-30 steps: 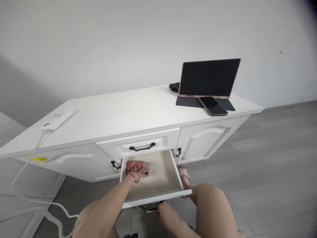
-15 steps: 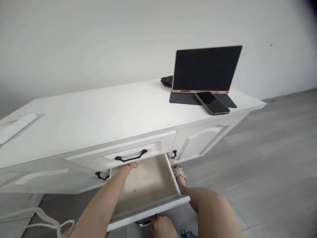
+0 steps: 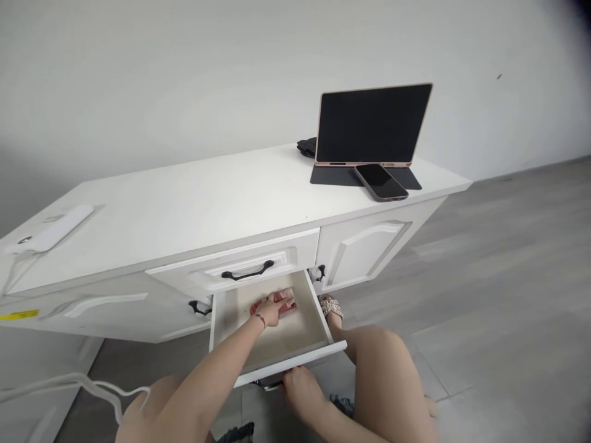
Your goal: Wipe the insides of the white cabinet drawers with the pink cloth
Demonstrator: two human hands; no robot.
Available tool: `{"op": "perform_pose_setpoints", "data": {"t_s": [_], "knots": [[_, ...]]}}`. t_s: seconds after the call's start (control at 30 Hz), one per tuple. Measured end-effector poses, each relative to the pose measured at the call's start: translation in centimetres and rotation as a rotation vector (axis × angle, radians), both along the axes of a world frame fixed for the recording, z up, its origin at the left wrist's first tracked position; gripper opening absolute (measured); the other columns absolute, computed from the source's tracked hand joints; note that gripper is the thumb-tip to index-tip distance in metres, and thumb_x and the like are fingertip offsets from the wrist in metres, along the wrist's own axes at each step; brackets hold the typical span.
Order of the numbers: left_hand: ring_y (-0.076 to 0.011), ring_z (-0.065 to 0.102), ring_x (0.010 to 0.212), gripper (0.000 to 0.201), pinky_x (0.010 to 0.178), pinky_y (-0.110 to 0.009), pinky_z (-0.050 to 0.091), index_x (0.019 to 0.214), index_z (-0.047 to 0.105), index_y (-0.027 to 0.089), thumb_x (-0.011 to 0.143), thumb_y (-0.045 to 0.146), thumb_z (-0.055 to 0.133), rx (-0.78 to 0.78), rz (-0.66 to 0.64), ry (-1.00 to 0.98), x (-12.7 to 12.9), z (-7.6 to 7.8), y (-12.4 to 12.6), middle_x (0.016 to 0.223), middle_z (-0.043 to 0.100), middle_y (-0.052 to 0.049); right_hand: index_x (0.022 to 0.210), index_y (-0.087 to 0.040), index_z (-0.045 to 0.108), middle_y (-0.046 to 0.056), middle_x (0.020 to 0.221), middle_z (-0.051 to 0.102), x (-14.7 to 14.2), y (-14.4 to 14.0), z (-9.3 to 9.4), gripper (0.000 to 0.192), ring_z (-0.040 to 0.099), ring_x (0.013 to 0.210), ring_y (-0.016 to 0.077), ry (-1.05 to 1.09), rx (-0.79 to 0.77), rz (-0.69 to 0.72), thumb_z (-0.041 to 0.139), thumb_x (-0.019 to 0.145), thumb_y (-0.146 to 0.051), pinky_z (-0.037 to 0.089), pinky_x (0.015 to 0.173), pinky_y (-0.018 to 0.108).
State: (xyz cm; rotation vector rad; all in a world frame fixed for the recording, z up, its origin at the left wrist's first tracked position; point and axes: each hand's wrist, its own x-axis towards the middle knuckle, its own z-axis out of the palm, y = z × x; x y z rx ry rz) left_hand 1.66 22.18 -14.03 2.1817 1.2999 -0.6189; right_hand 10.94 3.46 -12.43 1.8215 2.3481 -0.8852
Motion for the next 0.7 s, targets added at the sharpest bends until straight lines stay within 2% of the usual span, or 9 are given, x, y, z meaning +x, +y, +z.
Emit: {"op": "perform_pose_setpoints", "data": {"t_s": [0.1,0.3,0.47,0.6,0.7], "knots": [[-0.0324,0.055,0.111,0.098,0.094,-0.040,0.041,0.146,0.021,0.032,0.060,0.016,0.063,-0.068,-0.070,-0.018,0.5,-0.2,-2.1,0.147,0.030,-0.014,0.095,-0.008,0.071,0.019,0.090,0.071,0.1,0.1,1.2,0.025,0.067,0.085,0.0313,-0.035,-0.031,-0.001,0.051,0.081,-0.013,0.053,0.073,0.039],[-0.0312,0.056,0.110,0.102,0.092,-0.039,0.043,0.145,0.024,0.037,0.055,0.010,0.064,-0.157,-0.211,0.042,1.9,0.4,-4.6,0.146,0.032,-0.012,0.095,-0.006,0.071,0.019,0.091,0.071,0.4,0.0,2.0,0.025,0.066,0.088,0.0312,-0.017,-0.035,-0.017,0.054,0.083,-0.019,0.052,0.077,0.039],[-0.0330,0.058,0.104,0.080,0.087,-0.044,0.045,0.137,0.039,0.040,0.064,0.017,0.062,-0.111,-0.344,-0.024,2.6,1.4,-5.8,0.135,0.045,-0.010,0.097,-0.005,0.071,0.020,0.093,0.070,0.3,0.0,1.7,0.026,0.066,0.089,0.0312,-0.020,-0.046,-0.038,0.054,0.083,-0.019,0.052,0.078,0.039],[-0.0323,0.056,0.105,0.051,0.086,-0.045,0.043,0.133,0.046,0.041,0.084,0.025,0.044,-0.022,-0.308,-0.058,3.0,1.1,-6.3,0.129,0.048,-0.010,0.097,-0.005,0.070,0.020,0.093,0.070,0.0,-0.1,1.1,0.025,0.066,0.089,0.0310,-0.020,-0.042,-0.032,0.056,0.082,-0.019,0.053,0.078,0.039],[-0.0325,0.049,0.113,0.046,0.092,-0.045,0.038,0.129,0.051,0.041,0.089,0.025,0.035,0.034,-0.251,-0.065,3.4,0.2,-5.7,0.130,0.046,-0.010,0.095,-0.006,0.071,0.020,0.091,0.070,0.0,-0.2,1.0,0.025,0.066,0.088,0.0312,-0.034,-0.028,-0.048,0.054,0.083,-0.019,0.053,0.077,0.039]]}}
